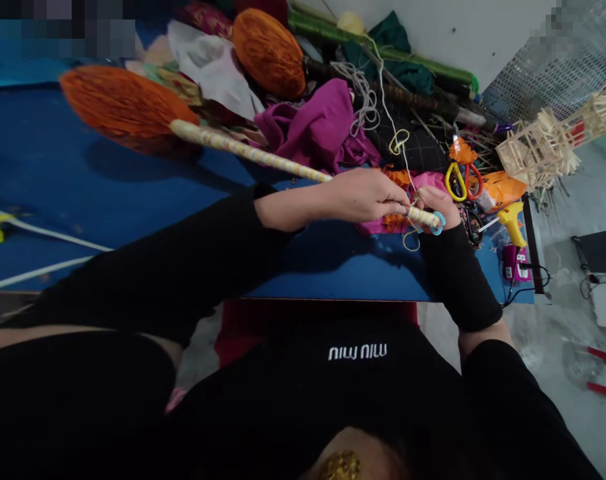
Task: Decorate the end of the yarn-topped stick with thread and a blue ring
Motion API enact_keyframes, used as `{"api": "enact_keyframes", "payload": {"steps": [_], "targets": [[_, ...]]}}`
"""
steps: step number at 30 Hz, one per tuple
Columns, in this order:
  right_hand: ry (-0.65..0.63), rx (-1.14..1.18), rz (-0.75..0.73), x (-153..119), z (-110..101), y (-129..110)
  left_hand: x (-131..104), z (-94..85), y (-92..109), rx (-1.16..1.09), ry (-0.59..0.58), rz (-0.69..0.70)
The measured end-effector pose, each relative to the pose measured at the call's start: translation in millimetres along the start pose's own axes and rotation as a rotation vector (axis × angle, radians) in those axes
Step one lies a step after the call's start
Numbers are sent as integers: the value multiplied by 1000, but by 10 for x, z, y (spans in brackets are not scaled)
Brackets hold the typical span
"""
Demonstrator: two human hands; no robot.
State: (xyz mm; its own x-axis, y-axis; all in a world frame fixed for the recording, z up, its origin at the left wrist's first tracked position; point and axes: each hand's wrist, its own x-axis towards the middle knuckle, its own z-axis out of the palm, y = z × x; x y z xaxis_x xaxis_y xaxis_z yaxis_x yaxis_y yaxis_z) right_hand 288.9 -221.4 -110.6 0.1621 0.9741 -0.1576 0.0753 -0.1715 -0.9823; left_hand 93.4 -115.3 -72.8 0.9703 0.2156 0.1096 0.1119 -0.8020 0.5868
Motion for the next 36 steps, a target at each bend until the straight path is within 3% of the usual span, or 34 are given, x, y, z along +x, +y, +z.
{"api": "enact_keyframes", "payload": {"steps": [7, 10, 13, 17, 20, 22, 25, 31, 36], "targets": [[-169, 71, -26, -56, 19, -36, -25, 17, -51, -139, -106, 60], [-169, 23, -33, -31, 24, -33, -3, 24, -58, -120, -154, 54], [-41, -233, -247, -60, 18, -125, 26, 50, -22, 31, -130, -8], [251, -950, -636, -226, 80, -262, 48, 96, 59, 251, 32, -125], [506, -1361, -736, -383, 213, -223, 46, 85, 94, 258, 89, -141], [642, -1493, -760, -463, 305, -137, 37, 50, 99, 239, 99, -147], [687, -1518, -765, -524, 383, 12, 23, -4, 82, 210, 117, -132], [624, -1377, -838, -503, 363, 208, 15, -14, 32, 170, 139, -70], [567, -1264, -776, -493, 369, 251, -18, 7, 48, 275, 188, -93]]}}
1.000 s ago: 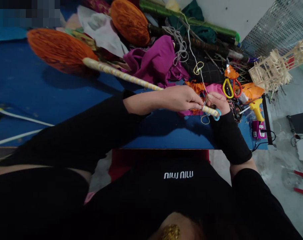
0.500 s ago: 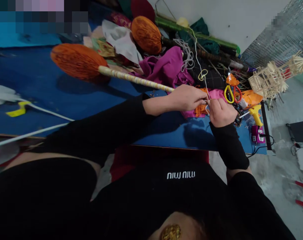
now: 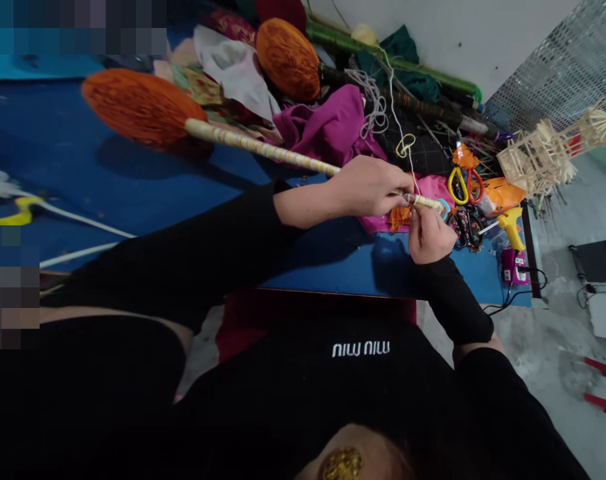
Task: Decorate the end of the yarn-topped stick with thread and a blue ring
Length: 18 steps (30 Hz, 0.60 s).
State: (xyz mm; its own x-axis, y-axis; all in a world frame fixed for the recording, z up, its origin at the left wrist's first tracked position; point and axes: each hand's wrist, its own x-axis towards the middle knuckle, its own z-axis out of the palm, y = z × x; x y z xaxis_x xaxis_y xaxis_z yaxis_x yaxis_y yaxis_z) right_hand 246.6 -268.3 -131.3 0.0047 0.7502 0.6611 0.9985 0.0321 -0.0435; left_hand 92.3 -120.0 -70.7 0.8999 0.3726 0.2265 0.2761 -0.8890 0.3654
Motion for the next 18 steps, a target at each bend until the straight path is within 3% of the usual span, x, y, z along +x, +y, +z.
{"api": "enact_keyframes", "payload": {"steps": [6, 10, 12, 15, 18], "targets": [[-1, 155, 183, -16, 16, -58, 2, 12, -4, -9, 15, -14], [-81, 503, 405, 2, 84, -47, 7, -31, -29, -111, 46, 0], [-183, 789, 567, 43, 136, 10, 4, -67, -33, -154, 35, -5], [-449, 1207, 767, 127, 216, 148, 1, -120, -24, -180, -12, -11], [-678, 1351, 835, 199, 282, 280, -2, -155, -5, -187, -79, -2]]}}
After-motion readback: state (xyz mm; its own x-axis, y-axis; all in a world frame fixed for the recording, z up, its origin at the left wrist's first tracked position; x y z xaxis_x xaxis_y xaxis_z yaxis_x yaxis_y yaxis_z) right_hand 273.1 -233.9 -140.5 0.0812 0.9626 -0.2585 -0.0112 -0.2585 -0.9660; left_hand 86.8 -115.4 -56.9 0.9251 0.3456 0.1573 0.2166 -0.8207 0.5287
